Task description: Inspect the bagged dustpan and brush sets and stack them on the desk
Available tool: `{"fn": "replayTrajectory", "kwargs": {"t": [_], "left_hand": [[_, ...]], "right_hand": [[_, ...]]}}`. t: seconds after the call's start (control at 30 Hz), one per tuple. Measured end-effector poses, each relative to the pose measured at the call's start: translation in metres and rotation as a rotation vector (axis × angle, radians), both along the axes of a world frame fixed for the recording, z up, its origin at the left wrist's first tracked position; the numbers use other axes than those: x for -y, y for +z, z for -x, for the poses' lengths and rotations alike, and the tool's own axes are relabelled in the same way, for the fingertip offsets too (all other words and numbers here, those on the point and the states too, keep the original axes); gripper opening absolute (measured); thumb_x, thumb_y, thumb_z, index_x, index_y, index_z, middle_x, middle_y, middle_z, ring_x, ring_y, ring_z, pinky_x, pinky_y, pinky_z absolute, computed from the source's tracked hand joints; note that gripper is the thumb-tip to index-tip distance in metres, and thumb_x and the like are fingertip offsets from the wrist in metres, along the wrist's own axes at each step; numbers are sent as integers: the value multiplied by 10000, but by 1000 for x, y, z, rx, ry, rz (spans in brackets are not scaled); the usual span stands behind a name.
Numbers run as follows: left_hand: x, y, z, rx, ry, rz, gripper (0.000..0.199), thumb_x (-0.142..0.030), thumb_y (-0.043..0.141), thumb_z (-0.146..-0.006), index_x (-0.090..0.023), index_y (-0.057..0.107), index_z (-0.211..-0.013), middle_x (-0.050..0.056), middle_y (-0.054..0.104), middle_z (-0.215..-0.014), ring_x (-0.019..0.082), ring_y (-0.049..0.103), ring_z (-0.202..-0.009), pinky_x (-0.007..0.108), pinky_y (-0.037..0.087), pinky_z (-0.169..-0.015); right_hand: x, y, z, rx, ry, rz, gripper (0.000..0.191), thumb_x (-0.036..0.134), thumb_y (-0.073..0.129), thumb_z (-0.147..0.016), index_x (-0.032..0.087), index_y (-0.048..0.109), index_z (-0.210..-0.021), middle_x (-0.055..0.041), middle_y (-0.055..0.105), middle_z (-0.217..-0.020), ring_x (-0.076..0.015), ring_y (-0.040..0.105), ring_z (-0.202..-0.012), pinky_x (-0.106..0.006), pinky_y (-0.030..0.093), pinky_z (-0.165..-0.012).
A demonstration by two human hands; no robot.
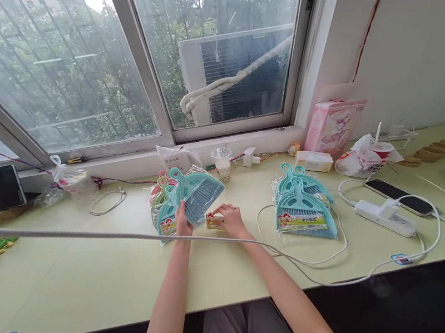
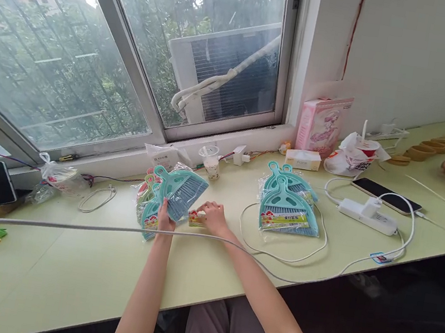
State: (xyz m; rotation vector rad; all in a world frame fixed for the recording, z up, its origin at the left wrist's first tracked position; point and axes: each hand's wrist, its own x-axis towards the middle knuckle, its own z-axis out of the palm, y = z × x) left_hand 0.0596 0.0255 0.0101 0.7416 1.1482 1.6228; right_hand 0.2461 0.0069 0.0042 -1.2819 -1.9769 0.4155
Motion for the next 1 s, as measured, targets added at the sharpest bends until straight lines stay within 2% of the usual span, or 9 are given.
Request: {"fn": "replayTrajectory", "kwargs": {"t": [0.1, 0.2, 0.33, 0.43, 0.57, 0.67, 0.73, 0.83, 1.0], "left_hand": [[9, 9, 1, 124, 132, -36, 433, -433, 463, -976, -240, 502, -1361, 62, 524, -1460, 202, 498, -1345, 362, 481, -1066], [17, 14, 1, 194, 114, -81, 393, -388, 414, -1009, -195, 545, -1324, 83, 580, -1399, 196, 544, -1294, 345, 490, -1047], [22, 16, -4, 314, 78, -82, 334, -383, 499, -984, -195, 617, -1234, 85, 639, -1319, 202, 574, -1252, 332, 498, -1024], [24, 17, -11, 375, 41, -84, 313, -384, 565, -950, -204, 646, -1193, 73, 662, -1282, 203, 579, -1244, 320, 505, -1008], [25, 19, -20, 397, -22, -61, 326, -370, 569, -945, -213, 640, -1221, 77, 647, -1309, 212, 579, -1245, 321, 516, -987], [26, 19, -24, 397, -66, -62, 361, -366, 577, -937, -208, 618, -1259, 84, 629, -1337, 220, 593, -1228, 344, 515, -994], [26, 18, -24, 386, -98, -68, 387, -378, 571, -938, -189, 610, -1273, 100, 627, -1337, 228, 603, -1217, 361, 503, -1012], [27, 19, -24, 376, -111, -50, 396, -393, 525, -956, -156, 625, -1258, 126, 632, -1325, 252, 588, -1240, 389, 482, -1045], [27, 20, -22, 357, -175, -80, 447, -493, 481, -955, -200, 653, -1245, 118, 638, -1322, 287, 530, -1308, 432, 458, -1083]], "right_hand": [[1, -4, -6, 122, -29, 67, 20, 225, 740, -804, 225, 723, -816, -41, 733, -883, -201, 631, -910, -372, 344, -893], [-9, -8, -21, -30, -242, 102, 139, 297, 604, -895, 213, 705, -847, -53, 722, -873, -194, 629, -861, -344, 366, -848], [-24, -6, -46, -363, -657, -54, 429, 434, 422, -949, 157, 570, -1242, -181, 609, -1223, -269, 571, -1082, -393, 424, -883], [-18, 4, -48, -410, -761, -271, 509, 444, 376, -961, 127, 466, -1350, -230, 469, -1384, -306, 452, -1266, -472, 380, -1000], [5, 15, -24, -403, -527, -281, 362, 460, 401, -959, 202, 616, -1097, -149, 599, -1189, -283, 554, -1119, -468, 415, -972], [14, 12, 0, -577, -177, 26, 373, 529, 443, -927, 203, 624, -912, -84, 665, -881, -213, 638, -771, -381, 510, -757], [14, 7, 11, -763, -7, 278, 395, 589, 532, -858, 201, 599, -886, -52, 669, -801, -177, 632, -621, -329, 516, -614], [8, 1, 15, -1056, 14, 453, 457, 624, 659, -744, 216, 570, -929, -38, 689, -851, -176, 679, -659, -322, 552, -627], [0, 5, 5, -1212, 68, 452, 448, 570, 751, -692, 221, 627, -943, -43, 713, -929, -193, 695, -889, -376, 562, -886]]}}
